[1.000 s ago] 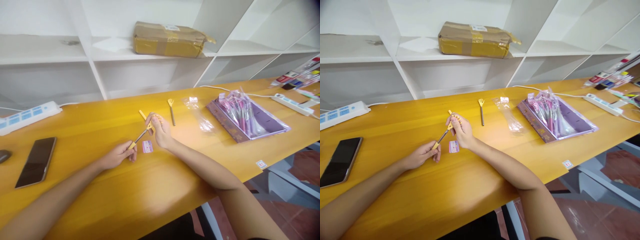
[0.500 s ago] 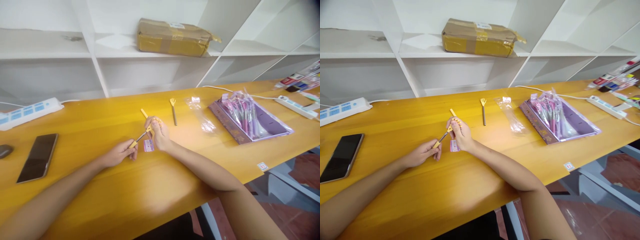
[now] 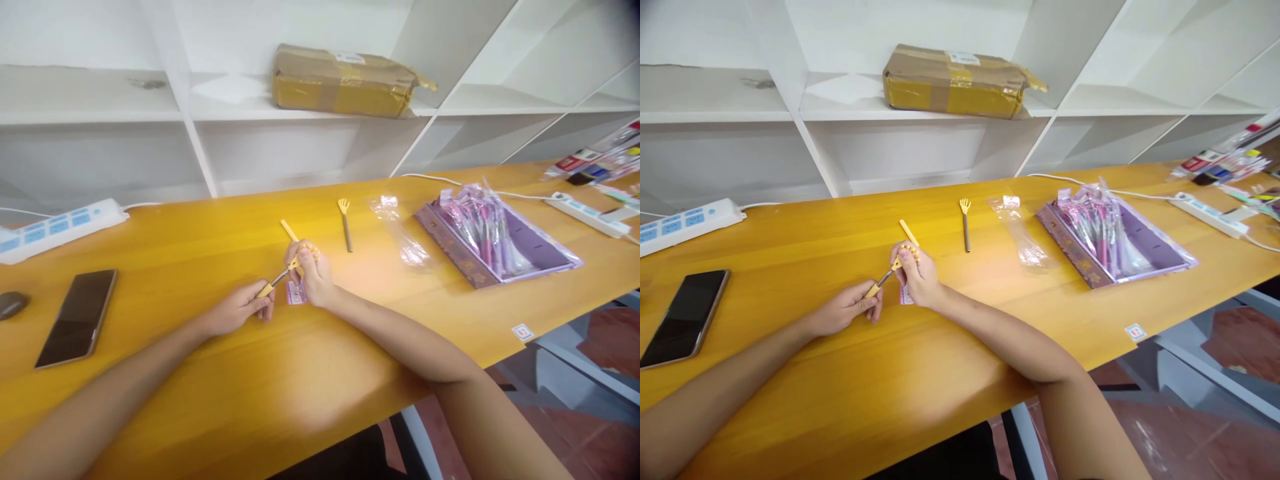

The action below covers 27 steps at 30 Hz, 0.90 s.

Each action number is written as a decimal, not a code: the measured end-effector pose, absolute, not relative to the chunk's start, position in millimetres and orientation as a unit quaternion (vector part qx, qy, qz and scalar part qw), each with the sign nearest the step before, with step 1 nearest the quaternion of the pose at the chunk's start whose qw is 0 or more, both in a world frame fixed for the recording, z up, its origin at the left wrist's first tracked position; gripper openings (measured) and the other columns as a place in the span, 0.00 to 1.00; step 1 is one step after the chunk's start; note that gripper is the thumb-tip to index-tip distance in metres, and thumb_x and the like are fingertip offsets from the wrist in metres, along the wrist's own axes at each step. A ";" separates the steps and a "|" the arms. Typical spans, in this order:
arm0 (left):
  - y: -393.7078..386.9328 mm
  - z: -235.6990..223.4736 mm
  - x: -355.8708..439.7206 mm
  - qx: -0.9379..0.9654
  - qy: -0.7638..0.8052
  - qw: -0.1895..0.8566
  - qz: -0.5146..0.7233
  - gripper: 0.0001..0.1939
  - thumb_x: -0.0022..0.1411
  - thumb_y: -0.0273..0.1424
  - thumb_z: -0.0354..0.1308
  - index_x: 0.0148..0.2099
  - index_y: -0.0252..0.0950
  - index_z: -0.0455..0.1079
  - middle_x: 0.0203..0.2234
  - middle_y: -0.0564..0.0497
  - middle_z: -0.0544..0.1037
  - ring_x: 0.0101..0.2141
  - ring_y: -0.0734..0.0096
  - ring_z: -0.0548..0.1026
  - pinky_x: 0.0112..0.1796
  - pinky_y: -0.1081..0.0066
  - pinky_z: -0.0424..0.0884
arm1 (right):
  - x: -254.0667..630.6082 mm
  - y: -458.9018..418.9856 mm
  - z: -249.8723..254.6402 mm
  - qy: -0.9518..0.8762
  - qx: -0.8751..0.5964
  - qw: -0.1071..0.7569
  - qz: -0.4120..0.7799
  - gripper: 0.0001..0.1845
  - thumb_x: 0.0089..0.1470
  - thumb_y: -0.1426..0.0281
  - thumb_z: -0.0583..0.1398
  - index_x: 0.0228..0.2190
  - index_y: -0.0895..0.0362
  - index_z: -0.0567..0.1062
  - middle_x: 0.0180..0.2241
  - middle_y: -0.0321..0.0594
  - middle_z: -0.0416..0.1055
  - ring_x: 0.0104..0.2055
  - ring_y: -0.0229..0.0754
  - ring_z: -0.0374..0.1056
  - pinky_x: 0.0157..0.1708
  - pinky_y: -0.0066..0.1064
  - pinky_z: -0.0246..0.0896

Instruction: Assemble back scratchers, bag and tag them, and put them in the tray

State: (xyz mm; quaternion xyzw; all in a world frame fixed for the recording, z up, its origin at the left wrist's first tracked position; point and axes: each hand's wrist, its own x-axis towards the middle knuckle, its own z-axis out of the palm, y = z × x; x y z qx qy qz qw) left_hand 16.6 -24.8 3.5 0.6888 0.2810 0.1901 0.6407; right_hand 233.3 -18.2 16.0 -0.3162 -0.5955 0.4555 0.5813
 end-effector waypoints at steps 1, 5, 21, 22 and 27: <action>-24.6 3.4 16.7 0.689 0.281 0.641 0.189 0.15 0.77 0.43 0.50 0.44 0.36 0.65 0.31 0.51 0.78 0.31 0.70 0.74 0.36 0.68 0.69 | 233.4 -18.1 15.5 -0.593 -0.314 0.583 0.458 0.28 0.71 0.46 0.50 0.34 0.57 0.67 0.24 0.33 0.57 0.18 0.30 0.55 0.20 0.27 0.47; -24.7 1.6 17.1 0.686 0.283 0.642 0.192 0.15 0.77 0.43 0.51 0.45 0.36 0.65 0.32 0.51 0.78 0.31 0.71 0.74 0.36 0.68 0.69 | 235.2 -14.6 16.7 -0.601 -0.335 0.557 0.465 0.29 0.71 0.45 0.50 0.35 0.58 0.68 0.21 0.32 0.56 0.19 0.31 0.55 0.21 0.26 0.48; -23.5 9.7 14.4 0.685 0.274 0.650 0.182 0.27 0.79 0.45 0.43 0.35 0.34 0.72 0.29 0.48 0.78 0.33 0.68 0.75 0.41 0.68 0.69 | 235.5 -11.2 25.6 -0.620 -0.372 0.461 0.515 0.39 0.67 0.39 0.50 0.30 0.62 0.75 0.23 0.36 0.64 0.21 0.31 0.62 0.22 0.25 0.55; -22.9 10.9 13.7 0.688 0.267 0.651 0.178 0.27 0.79 0.45 0.42 0.35 0.34 0.73 0.28 0.48 0.78 0.33 0.67 0.75 0.42 0.67 0.69 | 240.4 -7.9 29.6 -0.610 -0.383 0.480 0.501 0.39 0.67 0.39 0.49 0.29 0.62 0.75 0.22 0.36 0.64 0.20 0.31 0.61 0.22 0.25 0.54; -18.4 15.0 11.7 0.700 0.236 0.655 0.157 0.28 0.80 0.43 0.42 0.33 0.35 0.72 0.28 0.48 0.77 0.36 0.65 0.77 0.47 0.65 0.70 | 299.8 29.2 74.1 -0.514 -0.459 0.626 0.366 0.32 0.73 0.52 0.49 0.25 0.60 0.71 0.16 0.33 0.57 0.17 0.30 0.55 0.20 0.25 0.48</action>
